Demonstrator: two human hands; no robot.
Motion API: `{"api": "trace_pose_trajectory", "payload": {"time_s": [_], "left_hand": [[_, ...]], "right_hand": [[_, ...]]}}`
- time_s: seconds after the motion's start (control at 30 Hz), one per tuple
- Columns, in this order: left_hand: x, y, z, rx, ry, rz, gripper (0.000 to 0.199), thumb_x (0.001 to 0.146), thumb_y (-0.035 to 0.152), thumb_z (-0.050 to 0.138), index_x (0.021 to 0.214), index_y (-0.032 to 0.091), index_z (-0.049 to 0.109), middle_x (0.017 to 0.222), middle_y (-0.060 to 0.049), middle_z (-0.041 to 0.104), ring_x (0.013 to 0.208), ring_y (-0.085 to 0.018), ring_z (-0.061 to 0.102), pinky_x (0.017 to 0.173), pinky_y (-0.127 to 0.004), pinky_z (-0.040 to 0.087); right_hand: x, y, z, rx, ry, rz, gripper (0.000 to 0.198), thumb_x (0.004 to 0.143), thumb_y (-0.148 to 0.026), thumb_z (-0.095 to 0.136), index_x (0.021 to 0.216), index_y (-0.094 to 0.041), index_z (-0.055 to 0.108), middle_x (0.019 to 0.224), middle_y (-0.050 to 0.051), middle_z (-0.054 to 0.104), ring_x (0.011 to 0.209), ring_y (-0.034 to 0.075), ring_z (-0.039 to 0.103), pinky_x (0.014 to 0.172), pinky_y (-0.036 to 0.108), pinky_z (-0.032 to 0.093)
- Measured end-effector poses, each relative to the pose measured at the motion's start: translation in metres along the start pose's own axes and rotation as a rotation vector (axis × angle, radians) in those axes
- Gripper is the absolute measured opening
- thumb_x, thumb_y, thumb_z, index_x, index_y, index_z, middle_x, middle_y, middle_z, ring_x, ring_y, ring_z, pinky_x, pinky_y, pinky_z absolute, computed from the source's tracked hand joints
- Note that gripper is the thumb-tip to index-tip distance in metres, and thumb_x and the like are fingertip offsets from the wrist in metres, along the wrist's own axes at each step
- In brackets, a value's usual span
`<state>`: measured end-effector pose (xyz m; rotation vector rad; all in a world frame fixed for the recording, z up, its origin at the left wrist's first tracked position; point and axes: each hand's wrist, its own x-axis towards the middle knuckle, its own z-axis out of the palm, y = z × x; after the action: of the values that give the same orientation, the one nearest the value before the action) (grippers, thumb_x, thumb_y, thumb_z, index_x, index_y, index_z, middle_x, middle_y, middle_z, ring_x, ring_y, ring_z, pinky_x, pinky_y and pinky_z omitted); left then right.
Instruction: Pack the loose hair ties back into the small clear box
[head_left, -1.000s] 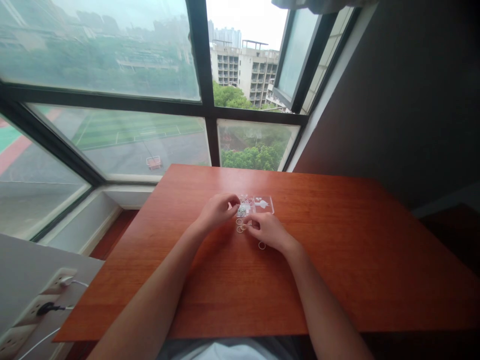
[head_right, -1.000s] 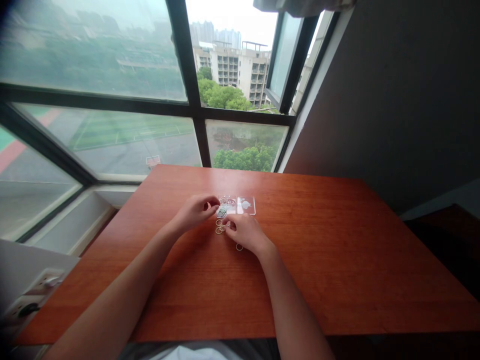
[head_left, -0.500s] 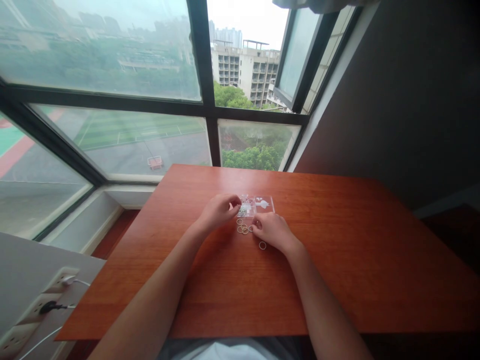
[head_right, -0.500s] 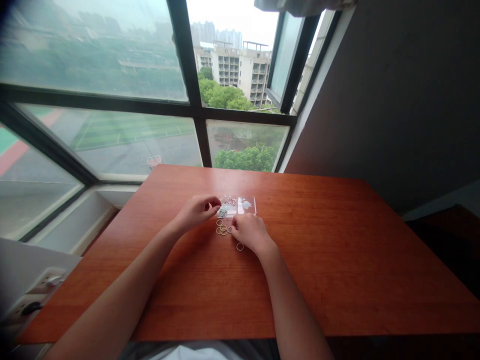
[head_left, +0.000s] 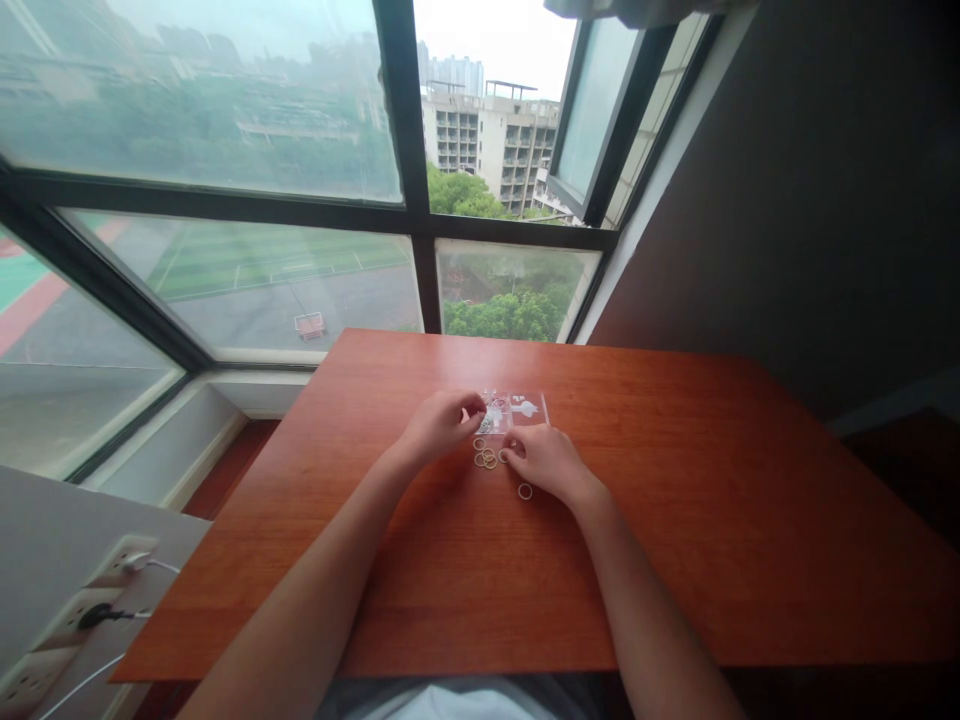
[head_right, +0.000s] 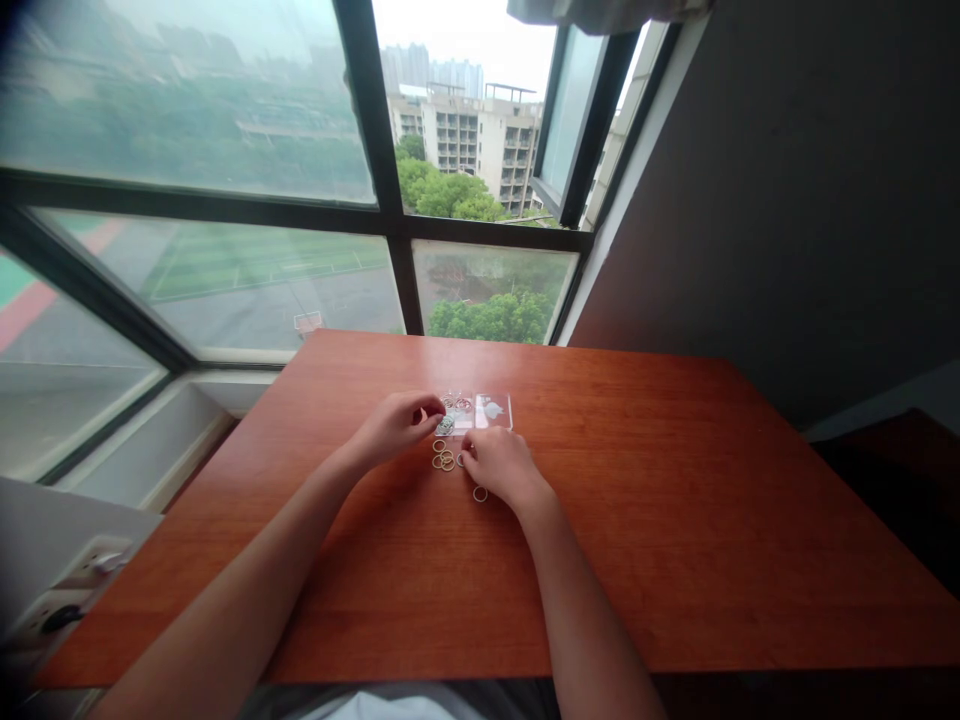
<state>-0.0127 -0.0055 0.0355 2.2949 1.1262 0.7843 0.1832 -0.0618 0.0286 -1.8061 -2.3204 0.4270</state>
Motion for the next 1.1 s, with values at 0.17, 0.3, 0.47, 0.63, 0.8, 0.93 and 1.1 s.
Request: {"api": "trace_pose_trajectory", "payload": {"time_s": [0.17,0.3,0.47,0.63,0.8,0.93,1.1], "left_hand": [[0.000,0.000,0.000,0.000,-0.020,-0.002,0.012,0.079,0.019,0.055,0.077,0.016,0.067,0.072,-0.001,0.066,0.061,-0.010,0.052,0.056,-0.020,0.036],[0.000,0.002,-0.001,-0.006,-0.018,-0.004,0.011,0.080,0.019,0.056,0.078,0.016,0.067,0.072,-0.001,0.065,0.060,-0.010,0.052,0.056,-0.020,0.036],[0.000,0.007,0.000,-0.028,-0.051,-0.016,0.013,0.082,0.023,0.056,0.079,0.016,0.066,0.069,0.000,0.064,0.058,-0.009,0.050,0.055,-0.020,0.035],[0.000,0.012,0.003,-0.090,-0.113,-0.013,0.015,0.084,0.026,0.055,0.080,0.015,0.066,0.069,0.000,0.063,0.059,-0.009,0.049,0.055,-0.019,0.036],[0.000,0.014,0.006,-0.142,-0.127,-0.002,0.016,0.084,0.025,0.055,0.080,0.014,0.066,0.071,-0.001,0.063,0.061,-0.009,0.049,0.056,-0.019,0.037],[0.000,0.018,0.009,-0.203,-0.118,-0.011,0.014,0.082,0.021,0.055,0.082,0.014,0.067,0.070,-0.001,0.064,0.062,-0.010,0.050,0.058,-0.021,0.039],[0.001,0.023,0.013,-0.238,-0.094,-0.028,0.013,0.079,0.016,0.054,0.079,0.014,0.067,0.068,-0.001,0.063,0.062,-0.010,0.050,0.057,-0.021,0.039]], "right_hand": [[0.000,-0.005,0.002,-0.048,-0.037,0.007,0.014,0.085,-0.030,0.055,0.084,-0.024,0.068,0.083,0.002,0.070,0.073,0.016,0.060,0.060,0.024,0.031],[0.002,-0.004,0.001,-0.006,0.012,0.021,0.011,0.084,-0.029,0.058,0.083,-0.024,0.068,0.081,0.001,0.069,0.072,0.015,0.060,0.059,0.024,0.031],[0.003,-0.002,0.000,0.105,0.199,0.025,0.012,0.084,-0.030,0.057,0.088,-0.024,0.068,0.073,-0.001,0.066,0.070,0.014,0.059,0.063,0.023,0.033],[0.002,-0.001,0.001,0.166,0.339,0.030,0.014,0.085,-0.028,0.056,0.089,-0.023,0.068,0.072,-0.002,0.065,0.064,0.012,0.056,0.063,0.022,0.034],[0.002,0.000,0.002,0.172,0.371,0.020,0.014,0.085,-0.029,0.057,0.088,-0.022,0.068,0.071,-0.001,0.065,0.063,0.012,0.055,0.062,0.021,0.034],[0.002,-0.001,0.003,0.168,0.375,0.004,0.013,0.085,-0.029,0.057,0.087,-0.021,0.068,0.071,-0.001,0.065,0.063,0.012,0.056,0.062,0.021,0.034],[0.002,-0.003,0.002,0.166,0.363,0.005,0.014,0.085,-0.028,0.057,0.091,-0.023,0.069,0.073,-0.001,0.066,0.066,0.013,0.057,0.065,0.021,0.035]]}}
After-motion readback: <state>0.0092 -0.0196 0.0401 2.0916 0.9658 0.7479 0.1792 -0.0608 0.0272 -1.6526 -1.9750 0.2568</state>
